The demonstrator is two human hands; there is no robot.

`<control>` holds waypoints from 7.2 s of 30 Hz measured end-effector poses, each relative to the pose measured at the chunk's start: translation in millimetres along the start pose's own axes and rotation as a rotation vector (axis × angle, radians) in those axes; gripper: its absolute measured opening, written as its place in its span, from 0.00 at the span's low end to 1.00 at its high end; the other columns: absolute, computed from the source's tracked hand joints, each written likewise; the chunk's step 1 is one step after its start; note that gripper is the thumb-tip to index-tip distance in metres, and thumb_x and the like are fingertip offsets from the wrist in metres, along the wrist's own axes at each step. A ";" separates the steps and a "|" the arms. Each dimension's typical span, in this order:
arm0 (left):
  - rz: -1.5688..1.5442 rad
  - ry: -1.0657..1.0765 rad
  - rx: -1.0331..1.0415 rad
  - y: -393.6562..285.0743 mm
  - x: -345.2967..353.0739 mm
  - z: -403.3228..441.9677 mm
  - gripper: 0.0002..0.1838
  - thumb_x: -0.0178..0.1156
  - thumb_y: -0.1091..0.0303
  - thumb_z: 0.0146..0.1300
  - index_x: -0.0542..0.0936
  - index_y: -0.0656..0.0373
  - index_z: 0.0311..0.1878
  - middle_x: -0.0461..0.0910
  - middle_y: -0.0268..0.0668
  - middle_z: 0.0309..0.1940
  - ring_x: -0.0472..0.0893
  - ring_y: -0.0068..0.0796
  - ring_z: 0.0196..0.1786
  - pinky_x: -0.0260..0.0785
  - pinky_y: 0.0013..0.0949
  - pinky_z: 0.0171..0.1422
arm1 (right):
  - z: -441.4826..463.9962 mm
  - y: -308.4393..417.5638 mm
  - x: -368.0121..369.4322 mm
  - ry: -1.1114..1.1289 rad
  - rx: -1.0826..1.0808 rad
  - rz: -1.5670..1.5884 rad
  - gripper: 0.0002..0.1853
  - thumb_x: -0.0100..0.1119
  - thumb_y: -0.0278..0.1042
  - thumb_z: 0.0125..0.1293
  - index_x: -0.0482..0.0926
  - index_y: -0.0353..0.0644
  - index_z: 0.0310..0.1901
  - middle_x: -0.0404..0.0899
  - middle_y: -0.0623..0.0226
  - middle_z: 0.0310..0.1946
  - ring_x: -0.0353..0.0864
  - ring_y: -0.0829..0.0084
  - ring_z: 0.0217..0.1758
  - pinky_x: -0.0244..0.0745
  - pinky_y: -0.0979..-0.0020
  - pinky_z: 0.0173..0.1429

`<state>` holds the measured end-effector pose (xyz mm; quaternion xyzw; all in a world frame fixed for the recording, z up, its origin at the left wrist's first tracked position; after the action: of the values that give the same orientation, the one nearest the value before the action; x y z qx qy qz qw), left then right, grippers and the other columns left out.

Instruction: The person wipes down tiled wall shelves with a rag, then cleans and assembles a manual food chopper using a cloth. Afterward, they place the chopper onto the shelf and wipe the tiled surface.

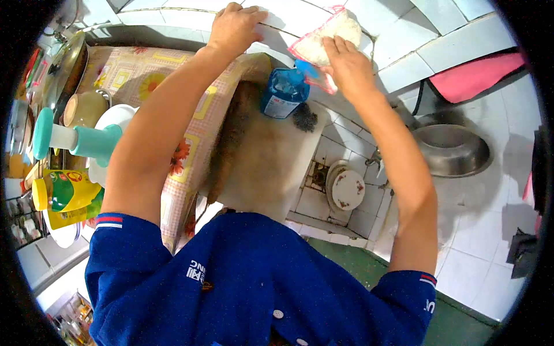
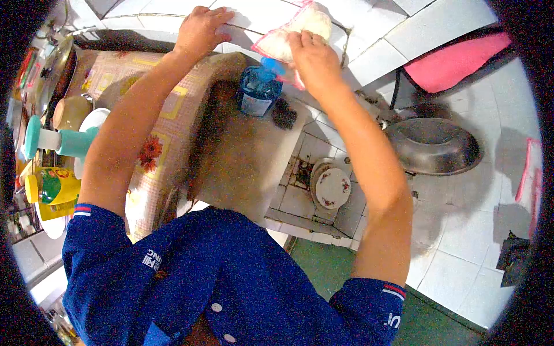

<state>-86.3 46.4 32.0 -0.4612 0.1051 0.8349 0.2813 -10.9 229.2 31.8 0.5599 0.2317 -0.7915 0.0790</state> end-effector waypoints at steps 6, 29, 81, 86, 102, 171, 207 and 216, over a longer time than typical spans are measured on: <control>0.009 0.004 0.024 -2.5 -1.4 -2.6 0.23 0.68 0.60 0.52 0.80 0.52 0.53 0.81 0.39 0.52 0.77 0.47 0.53 0.69 0.45 0.61 | -16.4 -20.4 -1.1 0.158 0.091 -0.033 0.30 0.67 0.38 0.60 0.70 0.39 0.63 0.73 0.48 0.63 0.73 0.53 0.67 0.74 0.61 0.63; 0.101 0.016 -0.012 -3.2 9.4 -5.7 0.29 0.73 0.62 0.50 0.78 0.47 0.58 0.77 0.29 0.62 0.76 0.46 0.58 0.71 0.47 0.63 | -14.0 -24.6 2.9 0.103 0.125 -0.057 0.33 0.74 0.39 0.52 0.71 0.39 0.58 0.79 0.54 0.49 0.81 0.56 0.52 0.79 0.60 0.52; 0.095 -0.004 -0.022 -0.5 9.6 -9.2 0.28 0.73 0.62 0.52 0.78 0.46 0.59 0.78 0.31 0.61 0.74 0.42 0.62 0.68 0.47 0.66 | -45.0 4.4 -17.2 -0.163 -0.063 -0.183 0.27 0.58 0.23 0.56 0.70 0.31 0.59 0.73 0.50 0.57 0.74 0.56 0.61 0.76 0.64 0.61; 0.138 -0.007 -0.033 -4.3 7.5 -6.7 0.29 0.74 0.61 0.52 0.78 0.45 0.60 0.78 0.30 0.61 0.74 0.41 0.62 0.68 0.46 0.67 | -46.9 1.5 -26.3 -0.150 -0.105 -0.267 0.24 0.58 0.24 0.56 0.73 0.33 0.57 0.77 0.53 0.51 0.76 0.57 0.56 0.76 0.64 0.61; 0.040 0.005 -0.051 0.3 9.9 -6.8 0.31 0.75 0.64 0.49 0.78 0.46 0.59 0.78 0.29 0.62 0.75 0.40 0.62 0.66 0.49 0.68 | -19.2 0.9 -91.1 0.043 -0.135 -0.490 0.08 0.59 0.28 0.53 0.79 0.40 0.36 0.82 0.62 0.30 0.82 0.64 0.41 0.70 0.58 0.65; 0.073 -0.025 -0.033 -2.8 11.5 -10.0 0.31 0.73 0.66 0.52 0.76 0.47 0.62 0.75 0.33 0.65 0.73 0.45 0.63 0.62 0.52 0.71 | -163.5 -67.3 12.9 -0.927 0.909 0.482 0.16 0.63 0.22 0.55 0.74 0.37 0.47 0.75 0.51 0.44 0.73 0.42 0.52 0.69 0.50 0.55; -0.804 0.030 -0.304 -30.5 4.4 32.9 0.22 0.64 0.64 0.64 0.79 0.62 0.60 0.83 0.50 0.52 0.84 0.37 0.52 0.75 0.33 0.55 | -5.8 -79.6 -34.7 -0.646 0.704 0.623 0.18 0.51 0.32 0.68 0.78 0.35 0.57 0.79 0.46 0.54 0.79 0.49 0.56 0.73 0.59 0.61; -0.237 0.115 0.211 -140.7 66.9 58.8 0.25 0.55 0.48 0.64 0.81 0.57 0.55 0.79 0.46 0.58 0.74 0.50 0.63 0.59 0.48 0.73 | -22.0 -103.0 14.7 -0.974 0.632 1.196 0.18 0.49 0.31 0.69 0.78 0.29 0.55 0.81 0.48 0.54 0.78 0.58 0.60 0.68 0.65 0.68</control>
<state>-76.2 212.2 20.7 -0.4853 0.1531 0.7525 0.4182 -37.1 331.9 41.1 0.1794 -0.3979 -0.7975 0.4165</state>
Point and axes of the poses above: each hand's wrist, its own z-axis towards the middle knuckle, its own x-axis out of the palm, y = z × x, the point moved 10 cm from there along z, towards the middle knuckle
